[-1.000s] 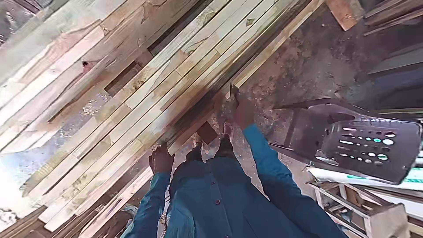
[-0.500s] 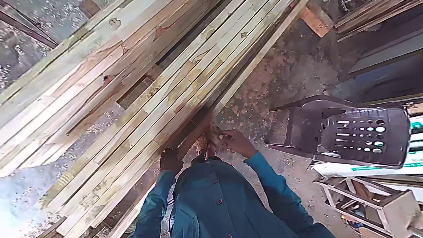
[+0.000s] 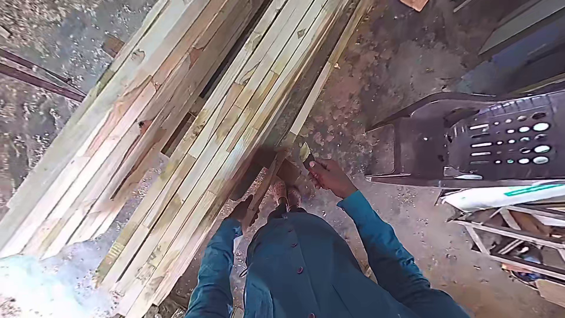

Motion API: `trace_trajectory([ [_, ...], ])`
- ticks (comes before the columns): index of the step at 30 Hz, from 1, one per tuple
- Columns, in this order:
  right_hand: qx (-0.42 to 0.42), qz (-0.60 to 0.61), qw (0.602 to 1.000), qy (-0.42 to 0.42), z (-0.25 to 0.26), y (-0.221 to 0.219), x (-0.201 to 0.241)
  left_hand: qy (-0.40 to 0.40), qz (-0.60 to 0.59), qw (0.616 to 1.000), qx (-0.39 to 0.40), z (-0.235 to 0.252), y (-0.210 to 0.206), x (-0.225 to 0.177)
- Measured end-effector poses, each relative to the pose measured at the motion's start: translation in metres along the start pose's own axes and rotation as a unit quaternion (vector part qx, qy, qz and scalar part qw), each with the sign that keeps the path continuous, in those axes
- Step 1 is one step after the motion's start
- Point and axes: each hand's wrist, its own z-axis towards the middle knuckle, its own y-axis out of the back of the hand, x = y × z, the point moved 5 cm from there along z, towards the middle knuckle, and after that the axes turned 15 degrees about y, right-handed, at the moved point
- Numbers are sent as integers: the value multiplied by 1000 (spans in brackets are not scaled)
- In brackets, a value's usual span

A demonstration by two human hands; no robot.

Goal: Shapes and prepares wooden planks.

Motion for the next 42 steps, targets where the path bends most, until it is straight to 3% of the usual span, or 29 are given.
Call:
trace_trajectory([
  [1, -4, -39, 999, 10, 6, 3, 4, -27, 53, 994, -93, -6, 0, -6],
  [3, -15, -146, 988, 42, 31, 14, 12, -57, 227, 935, -266, -34, -5, -24],
  [5, -13, -289, 955, 62, 65, 27, 17, -51, 276, 897, -343, -45, -13, -24],
  [7, -22, -381, 921, 71, 98, 31, 16, -56, 293, 895, -331, -45, -11, -30],
  [9, -11, -441, 895, 67, 113, 23, -5, -97, 309, 909, -261, -41, -5, -30],
  [12, 44, -491, 869, 42, 73, -17, -22, -92, 343, 906, -230, -35, -1, -24],
  [14, 39, -471, 881, -4, 53, -17, 3, -63, 336, 897, -281, -40, -10, -23],
  [19, -34, -475, 879, -18, 125, 45, 45, -43, 319, 872, -369, -49, -33, -12],
  [22, -3, -440, 897, -49, 115, 13, 53, -54, 315, 867, -384, -50, -35, -14],
  [26, 122, -466, 875, -49, 52, -45, 27, -41, 311, 881, -354, -50, -29, -14],
  [31, 70, -459, 883, 69, 33, -52, 9, -27, 320, 902, -289, -50, -17, -24],
  [35, 139, -480, 865, 39, 2, -83, -43, -27, 316, 908, -275, -49, -16, -20],
  [38, 122, -477, 870, 1, 4, -65, -6, -43, 297, 894, -332, -52, -23, -22],
  [42, 26, -437, 899, 5, 57, -24, 29, -47, 294, 879, -372, -58, -40, -13],
])
